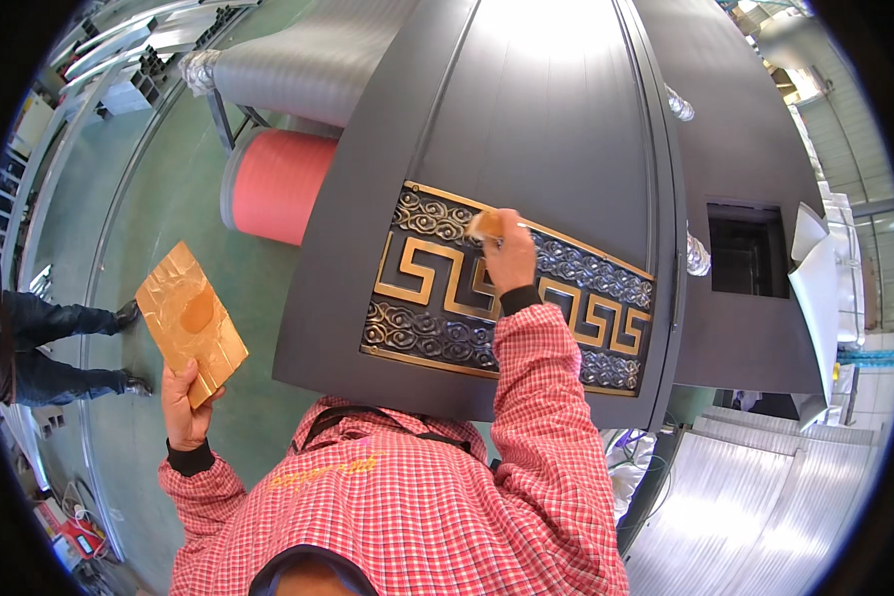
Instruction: The person rubs a small block against a gold-leafed decorative panel on a dark surface, repeatedly applying pressure along the Greek key pattern. They hold a sheet of gold leaf in the other hand and occasionally reposition it while continuing to rub the panel.
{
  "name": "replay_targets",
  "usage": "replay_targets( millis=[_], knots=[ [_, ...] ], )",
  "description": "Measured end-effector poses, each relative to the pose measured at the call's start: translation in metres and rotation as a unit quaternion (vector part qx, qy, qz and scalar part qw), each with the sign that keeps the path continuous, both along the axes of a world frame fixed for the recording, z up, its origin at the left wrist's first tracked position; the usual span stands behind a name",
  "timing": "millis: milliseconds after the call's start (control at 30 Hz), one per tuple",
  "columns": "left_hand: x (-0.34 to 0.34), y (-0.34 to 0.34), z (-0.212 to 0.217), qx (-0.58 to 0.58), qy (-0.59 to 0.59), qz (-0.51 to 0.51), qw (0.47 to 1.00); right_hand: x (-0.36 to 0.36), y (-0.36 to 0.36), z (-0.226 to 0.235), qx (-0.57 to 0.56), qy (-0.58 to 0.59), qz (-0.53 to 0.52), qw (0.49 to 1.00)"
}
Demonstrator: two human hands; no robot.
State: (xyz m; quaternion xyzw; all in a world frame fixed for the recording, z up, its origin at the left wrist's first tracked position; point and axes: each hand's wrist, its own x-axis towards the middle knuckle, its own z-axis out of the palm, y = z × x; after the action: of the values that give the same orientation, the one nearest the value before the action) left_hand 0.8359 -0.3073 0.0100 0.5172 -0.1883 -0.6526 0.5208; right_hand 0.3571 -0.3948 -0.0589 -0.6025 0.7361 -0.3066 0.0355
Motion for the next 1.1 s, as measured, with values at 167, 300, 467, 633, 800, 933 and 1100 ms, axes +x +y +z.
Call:
replay_targets(
  millis=[167, 300, 467, 633, 800, 933, 1100],
  knots=[
    [0.0, 0.006, 0.002, -0.016, 0.002, -0.004, 1.0, -0.02, -0.009, 0.011, 0.006, 0.05, -0.08, 0.996],
    [0.002, 0.019, 0.003, -0.015, 0.019, -0.002, 1.0, 0.01, 0.002, 0.036, -0.038, -0.101, -0.002, 0.994],
    [0.001, 0.029, 0.013, -0.021, 0.026, 0.003, 0.999, 0.103, 0.013, 0.075, -0.016, -0.235, 0.131, 0.963],
    [-0.002, 0.043, 0.012, -0.029, 0.063, -0.006, 0.998, 0.204, 0.023, 0.119, -0.036, -0.18, 0.354, 0.917],
    [-0.005, 0.053, 0.008, -0.047, 0.084, -0.011, 0.995, 0.259, 0.027, 0.129, -0.01, -0.162, 0.475, 0.865],
    [-0.006, 0.06, 0.007, -0.048, 0.083, -0.013, 0.995, 0.273, 0.029, 0.127, -0.023, -0.068, 0.505, 0.86],
    [-0.005, 0.058, 0.002, -0.049, 0.069, -0.017, 0.996, 0.277, 0.03, 0.128, -0.101, -0.024, 0.467, 0.878]
  ],
)
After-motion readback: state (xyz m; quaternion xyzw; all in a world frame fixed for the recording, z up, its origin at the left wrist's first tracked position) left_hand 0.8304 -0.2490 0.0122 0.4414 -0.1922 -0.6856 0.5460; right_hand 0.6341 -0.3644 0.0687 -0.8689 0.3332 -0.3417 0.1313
